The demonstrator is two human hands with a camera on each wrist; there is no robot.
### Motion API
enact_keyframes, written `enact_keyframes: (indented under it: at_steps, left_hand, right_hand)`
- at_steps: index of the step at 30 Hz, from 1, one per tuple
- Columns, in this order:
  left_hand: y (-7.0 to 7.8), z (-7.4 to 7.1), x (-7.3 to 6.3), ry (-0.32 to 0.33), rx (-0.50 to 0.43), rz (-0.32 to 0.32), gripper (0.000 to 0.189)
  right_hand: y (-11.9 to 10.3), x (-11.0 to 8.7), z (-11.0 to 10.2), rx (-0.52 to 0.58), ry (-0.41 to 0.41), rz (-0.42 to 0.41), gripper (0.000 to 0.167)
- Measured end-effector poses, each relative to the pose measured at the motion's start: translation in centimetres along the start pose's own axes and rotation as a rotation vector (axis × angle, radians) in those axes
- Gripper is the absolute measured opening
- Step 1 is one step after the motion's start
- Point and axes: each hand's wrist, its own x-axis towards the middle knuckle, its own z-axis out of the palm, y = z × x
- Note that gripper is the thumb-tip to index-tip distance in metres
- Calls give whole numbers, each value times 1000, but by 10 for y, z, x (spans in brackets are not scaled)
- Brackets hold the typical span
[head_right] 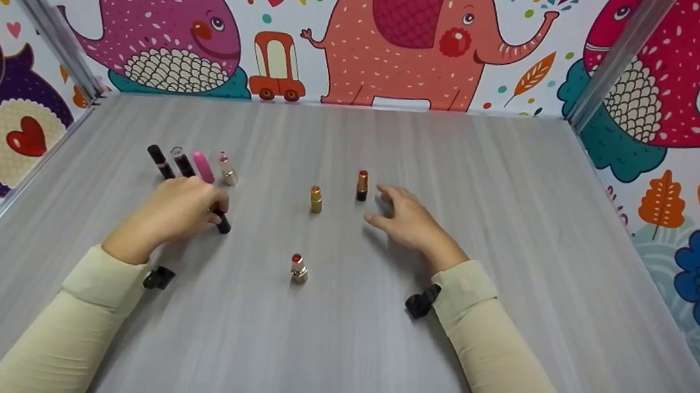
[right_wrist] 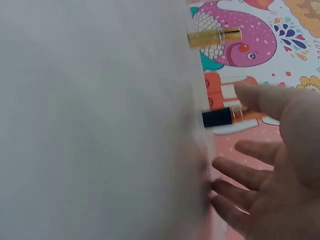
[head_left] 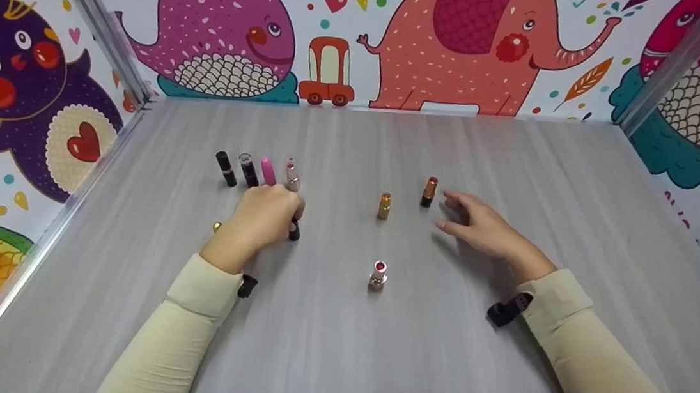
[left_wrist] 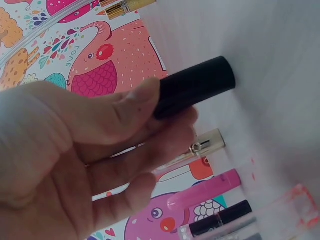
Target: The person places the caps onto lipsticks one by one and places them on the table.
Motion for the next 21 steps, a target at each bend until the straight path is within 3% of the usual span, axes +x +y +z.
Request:
enact_keyframes:
  at_steps: [13,21]
  left_hand:
    - [-2,-1,-1,-8,-24,-6,9]
    - [-1,0,1,3,-32,0,11]
  right_hand:
    - [4,36,20,258,216,43,52]
    - [2,39,24,176,238,52,40]
